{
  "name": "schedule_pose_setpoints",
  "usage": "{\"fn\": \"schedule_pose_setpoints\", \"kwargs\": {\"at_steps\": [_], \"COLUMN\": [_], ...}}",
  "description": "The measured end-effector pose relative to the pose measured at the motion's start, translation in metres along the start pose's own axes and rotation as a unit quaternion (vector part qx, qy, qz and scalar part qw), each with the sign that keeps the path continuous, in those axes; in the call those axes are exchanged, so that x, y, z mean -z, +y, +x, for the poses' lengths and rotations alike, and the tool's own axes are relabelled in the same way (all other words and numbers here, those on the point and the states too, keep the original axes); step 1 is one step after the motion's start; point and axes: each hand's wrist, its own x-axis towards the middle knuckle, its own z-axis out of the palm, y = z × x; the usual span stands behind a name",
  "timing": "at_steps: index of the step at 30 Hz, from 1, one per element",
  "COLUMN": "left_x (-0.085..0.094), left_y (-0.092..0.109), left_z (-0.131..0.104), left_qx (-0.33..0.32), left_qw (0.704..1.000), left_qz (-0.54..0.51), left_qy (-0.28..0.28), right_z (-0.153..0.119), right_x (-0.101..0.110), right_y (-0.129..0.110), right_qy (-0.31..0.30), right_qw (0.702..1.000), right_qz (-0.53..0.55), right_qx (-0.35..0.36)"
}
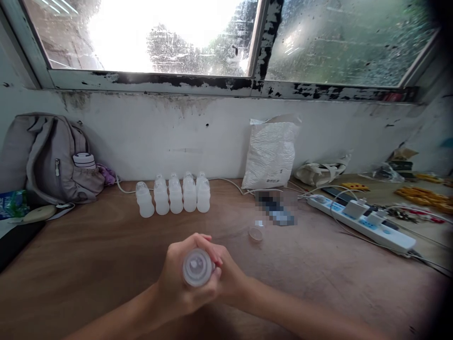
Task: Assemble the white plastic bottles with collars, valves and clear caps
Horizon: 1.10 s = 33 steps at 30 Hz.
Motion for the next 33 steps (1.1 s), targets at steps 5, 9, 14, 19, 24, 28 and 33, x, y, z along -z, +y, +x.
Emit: {"fn": "schedule_pose_setpoints", "kwargs": {"at_steps": [5,9,14,19,24,28,33], "left_x": [-0.001,0.003,0.006,0.009,0.007,0.012,0.026], "left_y": [0.009,0.011,0.012,0.014,0.003,-0.006,-0.015], "left_z": [-0.003,-0.001,0.0,-0.002,-0.003,0.007,0.027], "left_qx": [-0.053,-0.029,-0.036,0.018,0.056,0.135,0.255], "left_qw": [0.993,0.988,0.98,0.972,0.964,0.958,0.963], "left_qz": [-0.041,-0.053,-0.074,-0.061,-0.129,-0.177,-0.081], "left_qy": [-0.101,-0.139,-0.179,-0.226,-0.226,-0.181,-0.004], "right_z": [-0.011,-0.013,-0.011,-0.01,-0.004,0.004,0.015], "right_x": [-0.002,0.003,0.012,0.016,0.018,0.017,0.017], "right_y": [0.009,0.014,0.007,0.013,0.005,-0.013,-0.01], "right_qy": [-0.072,-0.153,-0.222,-0.274,-0.309,-0.306,-0.051], "right_qw": [0.996,0.986,0.972,0.954,0.927,0.915,0.928], "right_qz": [-0.035,-0.068,-0.073,0.05,0.127,0.185,0.211], "right_qx": [0.027,-0.003,-0.031,-0.109,-0.173,-0.186,-0.304]}}
